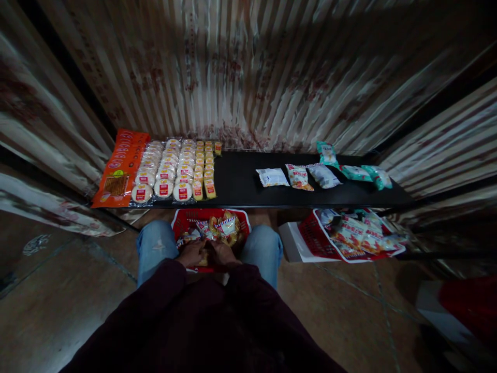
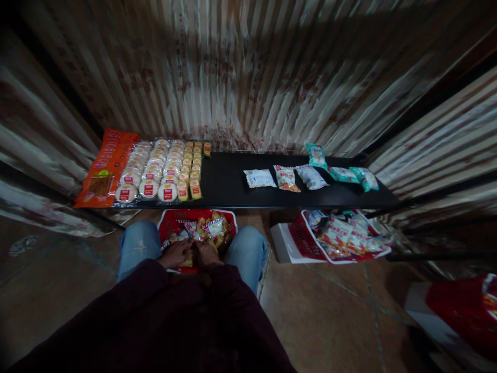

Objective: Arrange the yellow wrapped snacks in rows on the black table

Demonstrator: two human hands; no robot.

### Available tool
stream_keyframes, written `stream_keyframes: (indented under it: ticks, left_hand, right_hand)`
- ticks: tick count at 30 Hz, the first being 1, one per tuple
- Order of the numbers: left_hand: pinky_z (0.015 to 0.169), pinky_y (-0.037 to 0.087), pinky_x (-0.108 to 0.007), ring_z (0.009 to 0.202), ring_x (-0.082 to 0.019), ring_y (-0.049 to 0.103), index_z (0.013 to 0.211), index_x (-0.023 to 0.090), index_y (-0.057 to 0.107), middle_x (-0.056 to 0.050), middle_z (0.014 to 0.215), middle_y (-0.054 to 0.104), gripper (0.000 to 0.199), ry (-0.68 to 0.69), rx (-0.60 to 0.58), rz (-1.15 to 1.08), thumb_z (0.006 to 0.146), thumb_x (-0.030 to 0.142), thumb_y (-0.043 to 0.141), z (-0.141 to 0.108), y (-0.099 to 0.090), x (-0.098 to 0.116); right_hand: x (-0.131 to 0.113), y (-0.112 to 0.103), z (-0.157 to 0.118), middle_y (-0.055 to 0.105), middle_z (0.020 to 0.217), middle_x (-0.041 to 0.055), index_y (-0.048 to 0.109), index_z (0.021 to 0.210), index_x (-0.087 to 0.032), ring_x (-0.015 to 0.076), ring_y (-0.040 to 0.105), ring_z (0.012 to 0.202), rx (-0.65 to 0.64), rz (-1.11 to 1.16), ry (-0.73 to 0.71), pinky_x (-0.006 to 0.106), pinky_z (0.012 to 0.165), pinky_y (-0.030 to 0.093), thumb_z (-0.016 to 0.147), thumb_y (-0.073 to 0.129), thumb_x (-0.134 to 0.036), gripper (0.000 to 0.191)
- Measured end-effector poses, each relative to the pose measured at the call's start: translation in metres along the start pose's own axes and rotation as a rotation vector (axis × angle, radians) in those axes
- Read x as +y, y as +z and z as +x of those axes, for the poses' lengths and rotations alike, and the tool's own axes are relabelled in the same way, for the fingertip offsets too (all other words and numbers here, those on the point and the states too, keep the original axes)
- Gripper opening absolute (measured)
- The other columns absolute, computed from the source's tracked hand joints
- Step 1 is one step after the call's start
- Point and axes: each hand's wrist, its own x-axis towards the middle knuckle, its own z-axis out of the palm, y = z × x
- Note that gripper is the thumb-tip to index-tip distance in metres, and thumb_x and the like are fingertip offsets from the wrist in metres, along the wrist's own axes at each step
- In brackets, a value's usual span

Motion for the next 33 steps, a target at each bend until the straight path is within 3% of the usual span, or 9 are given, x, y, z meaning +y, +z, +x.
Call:
stream_keyframes:
  ticks: [2, 5, 9, 13, 18, 22, 25, 28, 33]
  left_hand:
    - [0.108, 0.032, -0.038, 0.118, -0.026, 0.051, 0.091, 0.021, 0.067, -0.009, 0.112, 0.065, 0.023, 0.039, -0.095, 0.066, 0.069, 0.021, 0.06, -0.006, 0.003, -0.005]
    - [0.113, 0.022, -0.043, 0.132, -0.031, 0.037, 0.107, 0.018, 0.063, -0.013, 0.129, 0.056, 0.043, 0.08, -0.136, 0.137, 0.064, 0.021, 0.064, -0.011, 0.011, -0.007]
    - [0.115, 0.019, -0.043, 0.136, -0.028, 0.033, 0.117, 0.016, 0.058, -0.014, 0.133, 0.053, 0.052, 0.062, -0.087, 0.081, 0.065, 0.013, 0.059, -0.013, 0.016, -0.008]
    - [0.113, 0.026, -0.039, 0.13, -0.026, 0.041, 0.107, 0.018, 0.063, -0.012, 0.124, 0.06, 0.043, -0.003, 0.015, -0.019, 0.066, 0.009, 0.058, -0.009, 0.013, -0.007]
    - [0.101, 0.041, -0.036, 0.109, -0.021, 0.058, 0.103, 0.019, 0.063, -0.008, 0.111, 0.066, 0.035, -0.171, 0.199, -0.378, 0.068, 0.012, 0.06, 0.001, 0.013, -0.008]
    - [0.093, 0.046, -0.034, 0.096, -0.018, 0.063, 0.091, 0.016, 0.064, -0.006, 0.097, 0.069, 0.022, -0.25, 0.301, -0.748, 0.069, 0.013, 0.062, 0.008, 0.013, -0.01]
    - [0.089, 0.048, -0.034, 0.089, -0.018, 0.064, 0.08, 0.016, 0.064, -0.004, 0.085, 0.069, 0.013, -0.303, 0.339, -0.897, 0.067, 0.015, 0.065, 0.008, 0.008, -0.008]
    - [0.085, 0.05, -0.033, 0.085, -0.019, 0.065, 0.075, 0.017, 0.065, -0.003, 0.079, 0.069, 0.012, -0.361, 0.37, -0.986, 0.065, 0.018, 0.07, 0.006, 0.003, -0.002]
    - [0.073, 0.052, -0.028, 0.076, -0.017, 0.066, 0.077, 0.015, 0.065, -0.003, 0.078, 0.069, 0.018, -0.403, 0.314, -1.134, 0.061, 0.018, 0.074, 0.002, 0.0, 0.005]
  right_hand:
    - [-0.002, 0.002, -0.002, 0.071, 0.1, 0.0101, 0.065, 0.103, -0.02, 0.0219, 0.064, 0.09, -0.073, -0.084, 0.049, 0.03, 0.078, 0.045, 0.078, 0.055, -0.019, 0.027]
    - [-0.003, 0.002, -0.006, 0.071, 0.1, 0.0079, 0.064, 0.108, -0.023, 0.0211, 0.065, 0.088, -0.108, -0.078, 0.045, 0.029, 0.074, 0.045, 0.081, 0.054, -0.025, 0.029]
    - [0.0, 0.002, -0.009, 0.069, 0.107, 0.0092, 0.059, 0.119, -0.021, 0.0228, 0.063, 0.094, -0.083, 0.011, 0.004, 0.029, 0.078, 0.045, 0.068, 0.067, -0.023, 0.051]
    - [0.006, 0.005, -0.007, 0.071, 0.098, 0.005, 0.065, 0.107, -0.022, 0.0197, 0.064, 0.088, -0.047, 0.101, 0.036, 0.028, 0.076, 0.046, 0.075, 0.059, -0.023, 0.032]
    - [0.008, 0.008, 0.001, 0.07, 0.084, 0.001, 0.067, 0.096, -0.022, 0.0177, 0.062, 0.079, 0.09, 0.539, 0.124, 0.029, 0.076, 0.047, 0.074, 0.063, -0.029, 0.023]
    - [0.005, 0.011, 0.006, 0.067, 0.081, 0.0028, 0.065, 0.087, -0.018, 0.0181, 0.062, 0.078, 0.181, 0.936, 0.18, 0.031, 0.075, 0.049, 0.076, 0.061, -0.047, 0.031]
    - [0.003, 0.01, 0.005, 0.066, 0.079, 0.0024, 0.063, 0.086, -0.019, 0.0176, 0.061, 0.076, 0.23, 1.145, 0.299, 0.029, 0.065, 0.05, 0.075, 0.062, -0.049, 0.032]
    - [0.002, 0.008, 0.004, 0.065, 0.078, 0.0024, 0.062, 0.083, -0.02, 0.0169, 0.061, 0.072, 0.257, 1.256, 0.415, 0.026, 0.056, 0.048, 0.071, 0.067, -0.045, 0.028]
    - [0.003, 0.007, 0.003, 0.066, 0.084, 0.0027, 0.06, 0.086, -0.02, 0.0165, 0.061, 0.074, 0.306, 1.284, 0.346, 0.024, 0.055, 0.046, 0.07, 0.064, -0.052, 0.036]
